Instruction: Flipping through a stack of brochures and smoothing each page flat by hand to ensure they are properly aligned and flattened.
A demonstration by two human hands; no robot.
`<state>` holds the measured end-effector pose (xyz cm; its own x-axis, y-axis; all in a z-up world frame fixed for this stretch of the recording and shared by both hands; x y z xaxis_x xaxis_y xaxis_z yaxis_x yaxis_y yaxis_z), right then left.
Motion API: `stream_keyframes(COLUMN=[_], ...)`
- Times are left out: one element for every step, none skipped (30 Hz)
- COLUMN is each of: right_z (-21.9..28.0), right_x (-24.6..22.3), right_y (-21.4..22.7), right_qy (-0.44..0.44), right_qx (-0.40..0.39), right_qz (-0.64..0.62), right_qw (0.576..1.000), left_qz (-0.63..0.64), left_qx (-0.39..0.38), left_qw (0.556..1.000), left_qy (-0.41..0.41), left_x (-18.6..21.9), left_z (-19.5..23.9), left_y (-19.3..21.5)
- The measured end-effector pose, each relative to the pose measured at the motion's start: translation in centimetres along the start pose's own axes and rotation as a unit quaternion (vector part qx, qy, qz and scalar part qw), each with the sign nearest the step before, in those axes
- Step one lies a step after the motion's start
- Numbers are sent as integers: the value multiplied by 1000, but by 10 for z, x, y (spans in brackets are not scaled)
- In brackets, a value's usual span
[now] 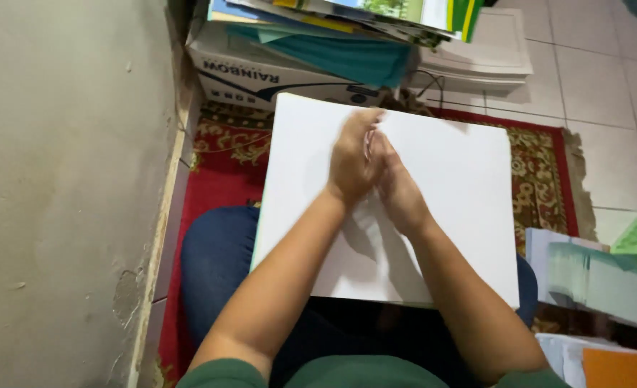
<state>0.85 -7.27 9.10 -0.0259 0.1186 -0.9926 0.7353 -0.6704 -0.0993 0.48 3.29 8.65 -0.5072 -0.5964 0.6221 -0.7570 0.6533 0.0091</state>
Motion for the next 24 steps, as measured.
stream_keyframes(right_z=[4, 11, 20, 28, 37, 52, 68, 84, 102, 121, 141, 158, 172, 188, 203, 212, 221, 225, 222, 222, 221, 219, 217, 212], right_x=[4, 9, 14, -13, -31, -48, -42, -42, -42, -40, -37, -35, -29, -28, -25, -12, 1, 13, 15, 15, 16, 12, 7, 2], right_y=[22, 39, 55, 54, 60, 67, 84, 103, 121, 133, 147, 161, 172, 180, 184, 192, 198, 206, 201, 194, 187, 180, 171, 161], right_qy=[6, -4, -12, -4, -66, -127, -118, -33, 52, 55, 37, 19, 24, 15, -1, -3, -6, -4, -3, 8, 18, 16, 28, 41], right_qx=[7, -41, -89, -86, 43, 173, 178, 158, 136, 144, 197, 246, 252, 280, 281, 287, 290, 290, 294, 293, 291, 293, 290, 286], right_qz=[-1, -177, -347, -348, -394, -434, -438, -410, -377, -375, -241, -103, -103, 199, 482, 479, 507, 535, 534, 549, 564, 565, 588, 611], right_qw=[1000, 983, 934, 934, 916, 875, 873, 898, 915, 914, 950, 964, 962, 939, 830, 829, 812, 793, 793, 783, 772, 771, 755, 737], left_qz=[5, 7, 10, 13, -16, -43, -38, -81, -125, -119, -166, -215, -211, -234, -256, -253, -273, -294, -293, -335, -375, -373, -398, -423], left_qx=[-6, -97, -186, -191, -232, -274, -279, -381, -477, -481, -477, -469, -472, -448, -424, -429, -414, -393, -394, -372, -349, -351, -335, -318], left_qw=[1000, 991, 967, 965, 959, 950, 947, 917, 870, 868, 862, 854, 853, 859, 865, 863, 864, 867, 867, 862, 855, 856, 852, 848], left_qy=[-5, -90, -174, -181, -164, -146, -153, -80, -7, -10, -34, -62, -69, -76, -83, -87, -85, -83, -87, -82, -76, -77, -55, -33], left_x=[19, 46, 73, 80, 84, 89, 90, 83, 75, 75, 73, 69, 61, 53, 45, 45, 43, 41, 24, 7, -10, -19, -29, -40], left_z=[11, 25, 43, 57, 71, 88, 85, 87, 90, 85, 80, 71, 71, 70, 69, 63, 56, 46, 38, 33, 27, 22, 16, 9], left_y=[-12, -29, -45, -49, -56, -64, -57, -59, -58, -53, -48, -42, -48, -49, -51, -53, -54, -55, -63, -69, -75, -75, -74, -71])
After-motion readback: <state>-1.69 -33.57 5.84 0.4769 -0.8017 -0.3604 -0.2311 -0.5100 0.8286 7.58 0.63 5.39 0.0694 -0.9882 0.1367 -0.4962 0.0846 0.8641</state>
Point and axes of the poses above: each hand's wrist, its own z-axis away from the middle knuckle, its own y-axis out of the back of the hand, x = y × z, the point moved 4 cm from there along -z, towards the middle knuckle, and after that the axes turned 2 degrees about -x, right-handed, at the moved point
